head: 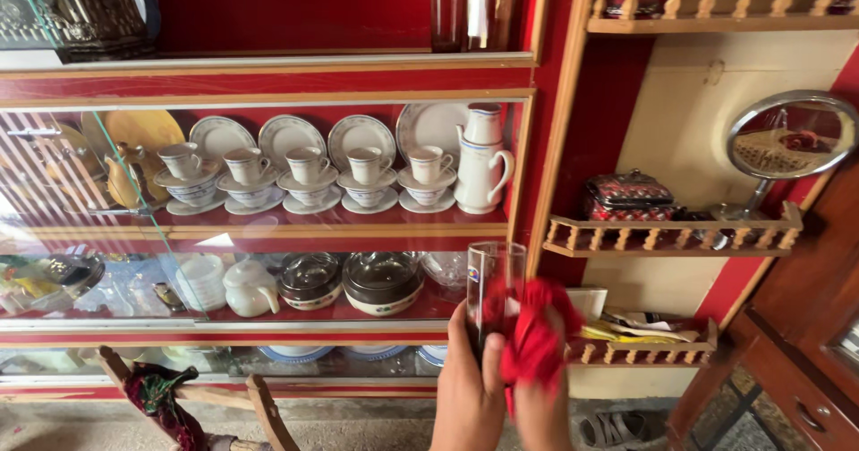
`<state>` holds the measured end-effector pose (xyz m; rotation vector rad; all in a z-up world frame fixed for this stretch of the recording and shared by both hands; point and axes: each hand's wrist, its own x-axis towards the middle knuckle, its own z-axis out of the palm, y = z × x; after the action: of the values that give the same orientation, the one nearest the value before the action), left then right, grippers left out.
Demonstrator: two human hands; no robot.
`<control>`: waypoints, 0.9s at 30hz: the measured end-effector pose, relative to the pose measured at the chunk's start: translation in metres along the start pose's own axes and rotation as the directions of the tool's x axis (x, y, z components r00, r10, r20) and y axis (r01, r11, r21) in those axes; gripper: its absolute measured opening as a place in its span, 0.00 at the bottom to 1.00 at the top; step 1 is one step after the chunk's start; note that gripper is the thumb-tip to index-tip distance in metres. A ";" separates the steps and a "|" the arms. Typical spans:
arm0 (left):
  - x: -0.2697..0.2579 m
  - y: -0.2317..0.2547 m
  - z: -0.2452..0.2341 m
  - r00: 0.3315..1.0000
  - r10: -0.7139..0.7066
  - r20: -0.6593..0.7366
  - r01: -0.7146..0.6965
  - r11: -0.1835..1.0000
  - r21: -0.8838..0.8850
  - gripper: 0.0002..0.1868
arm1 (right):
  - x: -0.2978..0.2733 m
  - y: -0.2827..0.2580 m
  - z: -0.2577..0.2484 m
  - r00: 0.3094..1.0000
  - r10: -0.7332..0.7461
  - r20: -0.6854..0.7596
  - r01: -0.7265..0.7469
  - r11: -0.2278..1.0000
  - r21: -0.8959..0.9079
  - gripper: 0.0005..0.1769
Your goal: The person wipes a brown glass pitcher and a matching glass with a red cloth, then places them on a shelf in a display cabinet. The person repeats this process for a second glass, wiping it thoroughly before placing it on the shelf next to the first glass.
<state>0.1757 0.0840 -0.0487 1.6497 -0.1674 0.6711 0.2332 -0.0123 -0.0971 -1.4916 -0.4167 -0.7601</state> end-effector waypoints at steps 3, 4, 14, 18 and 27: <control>-0.003 -0.022 -0.004 1.000 -0.017 0.024 0.016 1.000 0.015 0.31 | -0.013 -0.014 0.011 1.000 0.017 0.005 -0.017 0.989 0.146 0.30; -0.007 -0.029 -0.002 0.999 -0.029 0.039 0.028 0.999 0.023 0.31 | -0.008 -0.019 0.006 0.999 -0.019 0.032 0.014 0.985 0.171 0.31; -0.012 -0.073 0.017 0.978 -0.196 0.076 0.209 0.941 -0.266 0.26 | 0.067 0.055 -0.005 0.715 0.697 0.061 -0.667 0.652 0.362 0.23; 0.011 -0.071 -0.001 0.963 -0.266 -0.043 0.250 0.942 -0.224 0.21 | 0.008 0.045 0.008 0.963 -0.170 0.209 0.224 0.937 -0.269 0.33; 0.010 -0.088 0.006 0.995 -0.054 0.085 0.063 0.993 -0.096 0.27 | 0.061 0.014 0.010 0.977 0.201 0.075 -0.206 0.976 0.066 0.29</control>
<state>0.2278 0.0990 -0.1196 1.5826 -0.2074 0.5426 0.2879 -0.0152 -0.0648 -1.4683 -0.3325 -0.5278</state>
